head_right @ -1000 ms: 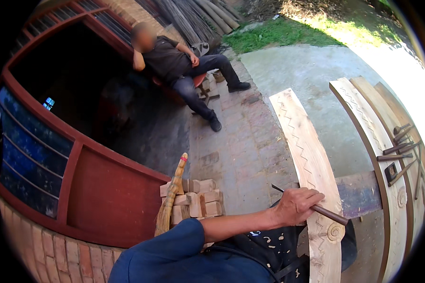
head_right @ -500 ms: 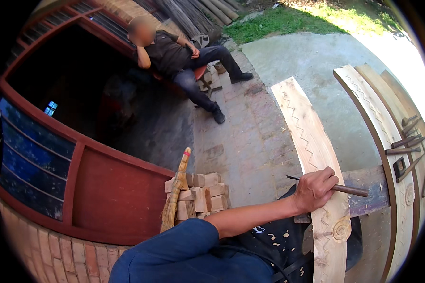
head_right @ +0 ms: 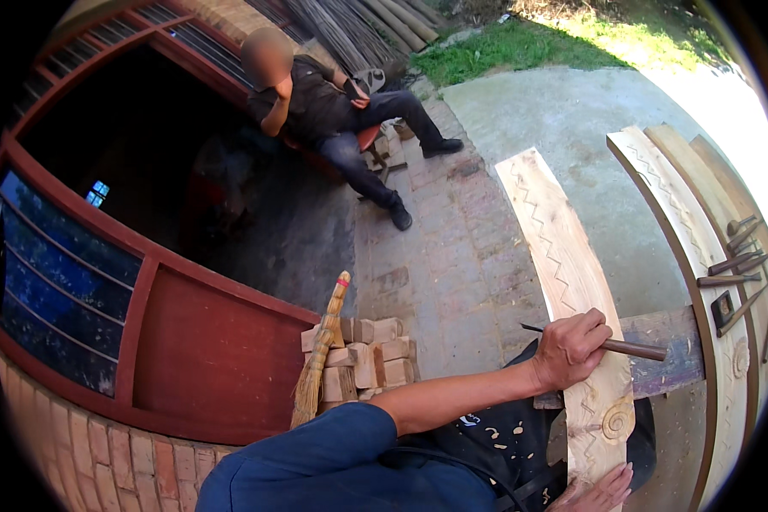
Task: The person carves a decorative pattern into a long wooden plank using a chisel and a wooden mallet. They repeatedly strike the chisel to deepen the design, occasionally switching tools and clearing wood shavings from the surface.
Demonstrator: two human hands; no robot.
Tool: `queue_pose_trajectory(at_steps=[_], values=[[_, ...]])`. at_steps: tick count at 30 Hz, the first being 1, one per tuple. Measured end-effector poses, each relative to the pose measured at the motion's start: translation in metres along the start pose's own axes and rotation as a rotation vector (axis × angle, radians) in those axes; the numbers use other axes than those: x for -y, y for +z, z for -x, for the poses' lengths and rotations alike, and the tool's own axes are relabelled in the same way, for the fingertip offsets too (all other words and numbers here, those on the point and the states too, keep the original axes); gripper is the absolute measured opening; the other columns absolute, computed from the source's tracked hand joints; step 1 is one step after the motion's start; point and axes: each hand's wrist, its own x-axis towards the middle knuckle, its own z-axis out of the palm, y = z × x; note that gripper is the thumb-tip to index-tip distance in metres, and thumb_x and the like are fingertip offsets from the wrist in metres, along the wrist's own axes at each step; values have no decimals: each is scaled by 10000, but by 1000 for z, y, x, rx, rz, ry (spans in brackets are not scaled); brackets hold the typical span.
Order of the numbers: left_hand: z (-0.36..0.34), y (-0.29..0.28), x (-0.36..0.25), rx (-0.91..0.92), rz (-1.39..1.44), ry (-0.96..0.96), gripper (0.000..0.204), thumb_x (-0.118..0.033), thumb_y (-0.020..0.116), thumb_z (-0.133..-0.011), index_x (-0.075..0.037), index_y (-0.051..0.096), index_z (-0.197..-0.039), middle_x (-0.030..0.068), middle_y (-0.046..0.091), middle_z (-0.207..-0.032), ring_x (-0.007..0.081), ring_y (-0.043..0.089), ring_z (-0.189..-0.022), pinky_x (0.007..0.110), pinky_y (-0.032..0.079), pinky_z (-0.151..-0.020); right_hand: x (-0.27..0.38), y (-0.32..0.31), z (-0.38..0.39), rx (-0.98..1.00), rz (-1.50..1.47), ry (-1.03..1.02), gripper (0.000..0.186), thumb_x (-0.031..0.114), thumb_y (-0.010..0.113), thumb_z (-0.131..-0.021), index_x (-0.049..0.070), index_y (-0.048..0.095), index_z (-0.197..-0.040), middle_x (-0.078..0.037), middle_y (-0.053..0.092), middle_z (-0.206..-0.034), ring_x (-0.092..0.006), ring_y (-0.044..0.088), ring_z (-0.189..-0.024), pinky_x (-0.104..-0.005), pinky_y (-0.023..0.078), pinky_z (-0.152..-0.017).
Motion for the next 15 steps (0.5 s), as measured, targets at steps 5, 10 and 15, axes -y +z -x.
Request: queue_pose_trajectory(at_steps=[5,10,15], values=[[2,-2,-1,-1,-5,-2,259,-33,792,-774,-54,656,-994,108,615,-989,320,695,-810,449,564,-687,6,2,4,-37,6,14,788,451,631,-1110,-55,430,-1679,-275,500,-1678,-440,471,-1575,-607,343,-1331],[3,0,0,-16,1,-5,254,-25,792,-779,-54,653,-989,108,616,-986,320,695,-809,446,564,-686,30,7,25,38,-29,4,771,407,682,-1085,-57,452,-1657,-282,492,-1686,-479,456,-1573,-615,352,-1321],[3,0,-2,-12,-3,0,248,-20,794,-783,-53,654,-986,104,615,-979,318,695,-808,442,563,-684,53,21,45,85,-604,-374,338,148,759,-1032,7,765,-1340,-192,758,-1400,-388,707,-1333,-520,536,-1174]])
